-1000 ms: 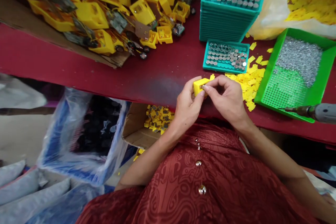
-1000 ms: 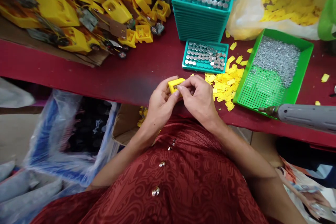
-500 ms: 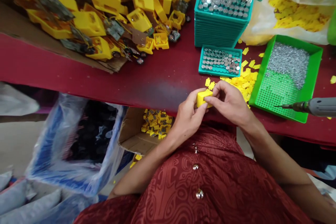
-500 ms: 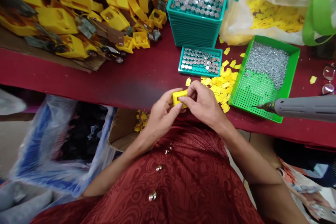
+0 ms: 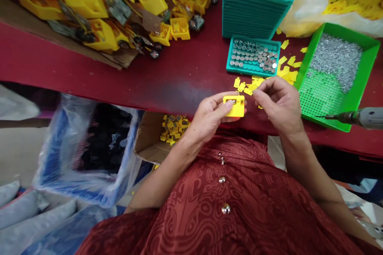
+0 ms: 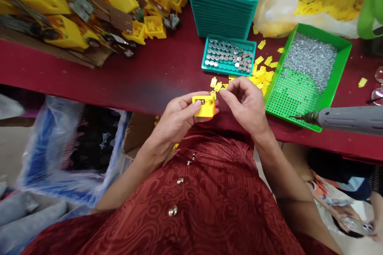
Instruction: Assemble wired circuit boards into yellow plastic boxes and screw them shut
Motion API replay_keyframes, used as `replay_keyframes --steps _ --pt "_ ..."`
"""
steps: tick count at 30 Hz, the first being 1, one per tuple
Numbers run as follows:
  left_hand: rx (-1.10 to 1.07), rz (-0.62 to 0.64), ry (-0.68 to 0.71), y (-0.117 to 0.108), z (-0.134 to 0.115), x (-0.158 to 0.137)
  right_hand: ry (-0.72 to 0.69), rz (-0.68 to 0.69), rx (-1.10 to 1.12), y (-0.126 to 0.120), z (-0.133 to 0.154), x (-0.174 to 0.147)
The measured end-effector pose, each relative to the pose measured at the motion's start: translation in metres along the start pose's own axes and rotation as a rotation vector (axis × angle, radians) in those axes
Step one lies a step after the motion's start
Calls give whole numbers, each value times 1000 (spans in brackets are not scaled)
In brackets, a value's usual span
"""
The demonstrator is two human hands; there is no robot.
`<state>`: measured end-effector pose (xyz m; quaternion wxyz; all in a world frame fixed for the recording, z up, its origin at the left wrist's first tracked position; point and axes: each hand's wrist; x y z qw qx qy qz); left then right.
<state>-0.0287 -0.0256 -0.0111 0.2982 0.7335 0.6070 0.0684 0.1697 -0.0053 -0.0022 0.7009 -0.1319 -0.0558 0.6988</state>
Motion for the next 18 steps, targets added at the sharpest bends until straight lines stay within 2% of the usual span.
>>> replay_keyframes --steps 3,7,12,16,18 --pt "-26 -15 -56 3 -3 0 -99 -9 -22 2 -2 -6" --pt "-45 -40 -87 4 -3 0 -262 45 -233 3 -4 -11" --pt "-83 -61 -111 3 -3 -3 -479 -86 -432 12 -13 -15" --pt "-111 -157 -86 -3 -3 -5 -477 -57 -407 15 -17 -6" --pt "-90 -205 -55 -8 -4 -6 -463 -58 -462 10 -21 7"
Point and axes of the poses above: each hand's wrist, its own x-axis towards the middle knuckle, its own y-axis out of the palm, z = x × y, and after that the axes turned 12 degrees about y, right-handed
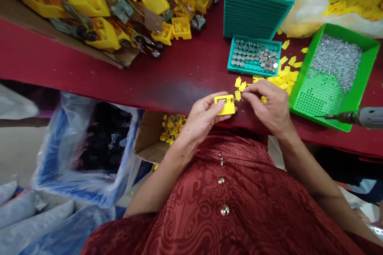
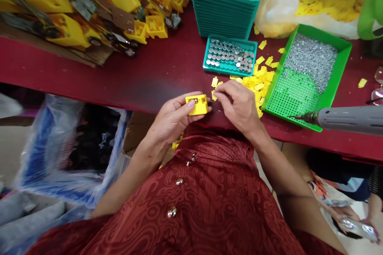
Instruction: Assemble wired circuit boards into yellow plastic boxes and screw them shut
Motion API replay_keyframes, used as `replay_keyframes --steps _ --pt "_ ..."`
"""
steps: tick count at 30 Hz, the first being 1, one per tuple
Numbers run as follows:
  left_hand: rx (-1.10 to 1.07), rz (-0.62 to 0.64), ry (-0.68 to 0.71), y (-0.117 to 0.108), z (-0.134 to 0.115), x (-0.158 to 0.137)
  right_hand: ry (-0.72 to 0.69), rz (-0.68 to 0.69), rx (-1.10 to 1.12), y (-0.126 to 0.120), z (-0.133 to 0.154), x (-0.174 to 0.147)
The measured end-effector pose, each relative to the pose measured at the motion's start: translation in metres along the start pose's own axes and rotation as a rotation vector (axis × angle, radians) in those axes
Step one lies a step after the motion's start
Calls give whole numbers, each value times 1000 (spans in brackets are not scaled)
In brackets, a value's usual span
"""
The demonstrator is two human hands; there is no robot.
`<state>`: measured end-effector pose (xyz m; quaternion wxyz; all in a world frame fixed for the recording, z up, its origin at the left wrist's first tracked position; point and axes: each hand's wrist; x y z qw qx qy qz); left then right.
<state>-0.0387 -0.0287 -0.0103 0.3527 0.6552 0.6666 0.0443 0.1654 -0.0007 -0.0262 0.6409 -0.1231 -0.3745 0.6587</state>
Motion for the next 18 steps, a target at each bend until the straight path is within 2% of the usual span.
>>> replay_keyframes --steps 4,7,13,18 --pt "28 -20 75 -7 -5 1 -7 61 -329 3 -23 17" --pt "15 -3 89 -9 -7 1 -4 121 -514 6 -28 19" --pt "6 9 72 -8 -7 3 -89 150 -686 -3 -17 1" --pt "10 17 59 -5 -4 6 -173 61 -704 -5 -17 -5"
Point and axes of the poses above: each hand's wrist, its own x-axis towards the middle knuckle, its own y-axis out of the palm, z = x × y, and after that the axes turned 12 degrees about y, right-handed
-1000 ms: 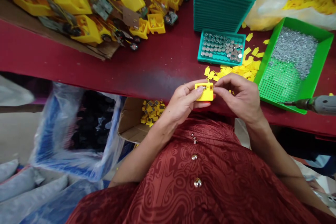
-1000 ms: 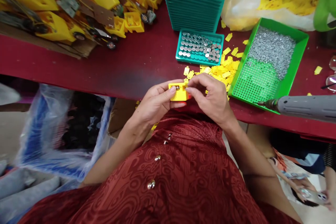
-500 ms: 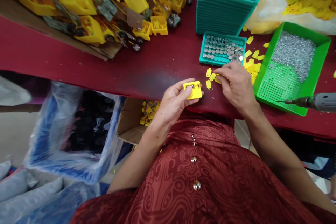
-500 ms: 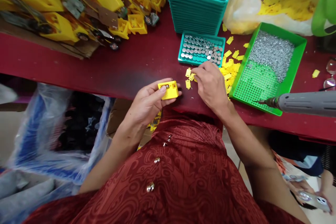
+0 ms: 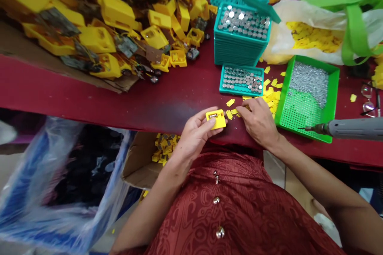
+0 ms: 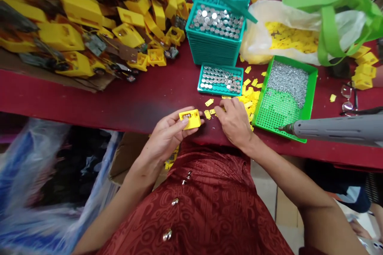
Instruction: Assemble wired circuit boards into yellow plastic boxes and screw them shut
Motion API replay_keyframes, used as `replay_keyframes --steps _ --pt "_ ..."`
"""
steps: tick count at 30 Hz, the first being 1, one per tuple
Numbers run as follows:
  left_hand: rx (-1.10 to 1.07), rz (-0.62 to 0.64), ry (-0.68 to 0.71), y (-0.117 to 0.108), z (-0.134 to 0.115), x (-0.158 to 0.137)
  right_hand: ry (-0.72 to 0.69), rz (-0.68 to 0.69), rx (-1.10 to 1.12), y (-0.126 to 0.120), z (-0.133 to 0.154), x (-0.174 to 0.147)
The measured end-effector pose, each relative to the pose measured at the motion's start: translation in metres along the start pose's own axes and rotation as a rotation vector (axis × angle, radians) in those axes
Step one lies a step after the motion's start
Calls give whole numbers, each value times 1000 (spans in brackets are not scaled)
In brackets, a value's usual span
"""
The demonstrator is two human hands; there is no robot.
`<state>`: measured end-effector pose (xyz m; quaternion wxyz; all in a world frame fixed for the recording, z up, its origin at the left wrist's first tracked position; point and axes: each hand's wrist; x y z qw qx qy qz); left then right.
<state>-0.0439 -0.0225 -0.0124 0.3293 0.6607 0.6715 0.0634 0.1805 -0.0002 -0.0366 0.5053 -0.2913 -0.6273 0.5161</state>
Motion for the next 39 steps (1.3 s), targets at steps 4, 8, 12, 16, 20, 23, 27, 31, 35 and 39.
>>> replay_keyframes --steps 4,8,12,16,20,23,27,31,35,39 --pt "21 -13 6 3 2 1 -6 -104 8 2 2 -2" --pt "41 -11 18 4 1 1 -16 -164 44 2 5 -6" --pt "40 -26 24 5 -1 0 -6 -140 34 4 7 -6" --pt "64 -23 33 5 -1 -1 47 -134 -22 9 9 1" --pt "48 -26 35 5 0 -1 73 -97 4 15 13 8" --pt "38 -40 39 6 0 -1 85 -120 36 19 16 10" --pt "35 -45 37 8 -1 0 90 -109 82 21 16 11" --pt "31 -51 41 5 -4 0 101 -109 155 7 11 8" --pt "73 -64 80 0 -7 0 -69 -73 284 -17 11 -2" --pt "55 -70 95 -4 -8 1 -285 30 268 -26 15 -13"
Point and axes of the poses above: each hand's wrist, its own x-axis towards the middle knuckle, its own y-axis out of the palm, z = x × y, and after that the axes turned 12 degrees about y, right-handed
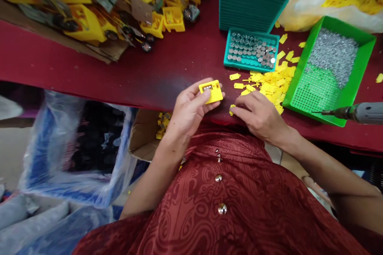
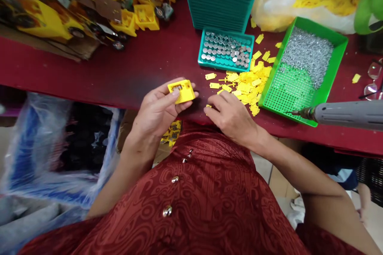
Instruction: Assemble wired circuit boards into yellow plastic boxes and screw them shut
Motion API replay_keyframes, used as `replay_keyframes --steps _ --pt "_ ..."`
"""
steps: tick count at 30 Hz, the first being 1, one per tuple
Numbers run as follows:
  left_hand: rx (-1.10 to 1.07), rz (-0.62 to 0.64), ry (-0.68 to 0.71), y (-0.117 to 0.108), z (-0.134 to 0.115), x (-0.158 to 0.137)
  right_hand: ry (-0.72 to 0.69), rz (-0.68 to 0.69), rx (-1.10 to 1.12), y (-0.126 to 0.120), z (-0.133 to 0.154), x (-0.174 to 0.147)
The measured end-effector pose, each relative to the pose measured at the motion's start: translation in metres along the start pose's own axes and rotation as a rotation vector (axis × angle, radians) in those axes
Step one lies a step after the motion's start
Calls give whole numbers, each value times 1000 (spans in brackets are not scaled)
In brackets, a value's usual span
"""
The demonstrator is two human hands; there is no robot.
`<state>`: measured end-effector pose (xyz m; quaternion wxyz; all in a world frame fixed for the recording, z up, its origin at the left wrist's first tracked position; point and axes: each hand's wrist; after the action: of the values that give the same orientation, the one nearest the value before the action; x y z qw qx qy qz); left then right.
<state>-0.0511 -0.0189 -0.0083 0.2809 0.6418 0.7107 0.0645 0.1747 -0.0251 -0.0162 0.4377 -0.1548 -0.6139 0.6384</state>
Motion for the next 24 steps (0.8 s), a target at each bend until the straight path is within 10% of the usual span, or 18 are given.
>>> replay_keyframes --steps 5,18,24 --pt "-2 9 7 -1 0 1 -45 149 -42 8 1 -4" --pt "-2 -5 -2 -2 -3 2 259 -42 57 14 -9 13" --pt "55 5 52 5 6 3 930 190 1066 -5 -19 28"
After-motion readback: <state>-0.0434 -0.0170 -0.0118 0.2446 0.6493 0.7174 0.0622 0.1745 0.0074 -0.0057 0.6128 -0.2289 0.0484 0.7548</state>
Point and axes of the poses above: each hand's wrist, its own x-axis towards the middle knuckle, its own y-axis out of the palm, z = x × y, and after that the axes turned 12 degrees about y, right-handed
